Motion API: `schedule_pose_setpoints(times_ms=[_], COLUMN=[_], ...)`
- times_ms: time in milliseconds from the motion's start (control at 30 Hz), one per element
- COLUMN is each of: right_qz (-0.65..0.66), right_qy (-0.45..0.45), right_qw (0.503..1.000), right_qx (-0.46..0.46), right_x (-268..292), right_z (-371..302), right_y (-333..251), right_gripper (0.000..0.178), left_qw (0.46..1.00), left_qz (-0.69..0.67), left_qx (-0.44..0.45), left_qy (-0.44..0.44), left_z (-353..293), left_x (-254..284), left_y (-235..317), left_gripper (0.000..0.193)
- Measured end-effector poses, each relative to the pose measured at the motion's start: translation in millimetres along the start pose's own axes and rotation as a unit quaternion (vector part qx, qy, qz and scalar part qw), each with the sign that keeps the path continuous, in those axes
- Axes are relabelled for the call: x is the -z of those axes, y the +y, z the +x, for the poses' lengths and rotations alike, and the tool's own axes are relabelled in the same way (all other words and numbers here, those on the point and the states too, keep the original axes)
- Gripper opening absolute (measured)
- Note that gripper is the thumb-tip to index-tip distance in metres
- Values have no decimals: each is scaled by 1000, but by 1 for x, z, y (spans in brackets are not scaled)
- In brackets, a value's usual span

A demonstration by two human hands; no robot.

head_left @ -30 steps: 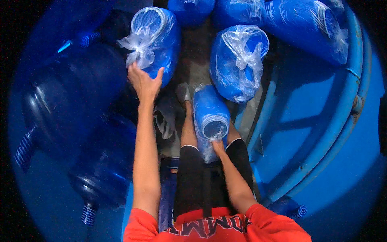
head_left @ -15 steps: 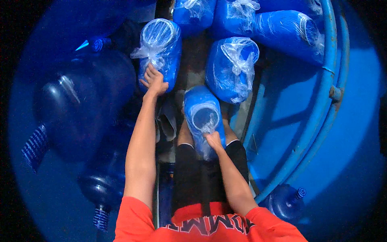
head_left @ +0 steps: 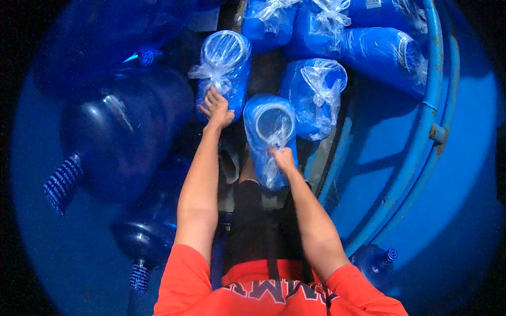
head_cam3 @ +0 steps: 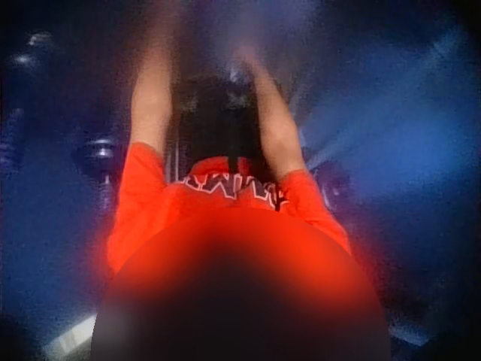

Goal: The person mops a wet tiled floor in a water-bottle storage area using a long-handled mop. They repeatedly wring the mop in a stainless steel sink and continue mopping around stacked blue water bottles and a metal rack.

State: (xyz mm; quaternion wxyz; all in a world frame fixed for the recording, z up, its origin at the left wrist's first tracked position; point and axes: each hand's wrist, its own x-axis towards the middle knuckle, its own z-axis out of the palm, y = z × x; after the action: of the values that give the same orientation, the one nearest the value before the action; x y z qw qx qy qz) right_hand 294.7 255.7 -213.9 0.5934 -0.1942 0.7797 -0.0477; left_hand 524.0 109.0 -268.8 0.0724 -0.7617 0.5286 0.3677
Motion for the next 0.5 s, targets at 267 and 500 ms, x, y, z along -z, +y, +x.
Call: schedule_pose_setpoints(times_ms=[267,500], right_qz=[155,114], right_qy=[32,35], right_qw=[986,992], right_qx=[-54,-31], right_x=[-7,15], right_z=[-18,-10], right_y=[-53,-88], right_gripper=[56,56], left_qw=[999,998], left_qz=[36,18], left_qx=[17,47], left_qy=[-26,-47], left_z=[3,2], left_x=[0,1], left_y=[2,4], left_gripper=[120,121])
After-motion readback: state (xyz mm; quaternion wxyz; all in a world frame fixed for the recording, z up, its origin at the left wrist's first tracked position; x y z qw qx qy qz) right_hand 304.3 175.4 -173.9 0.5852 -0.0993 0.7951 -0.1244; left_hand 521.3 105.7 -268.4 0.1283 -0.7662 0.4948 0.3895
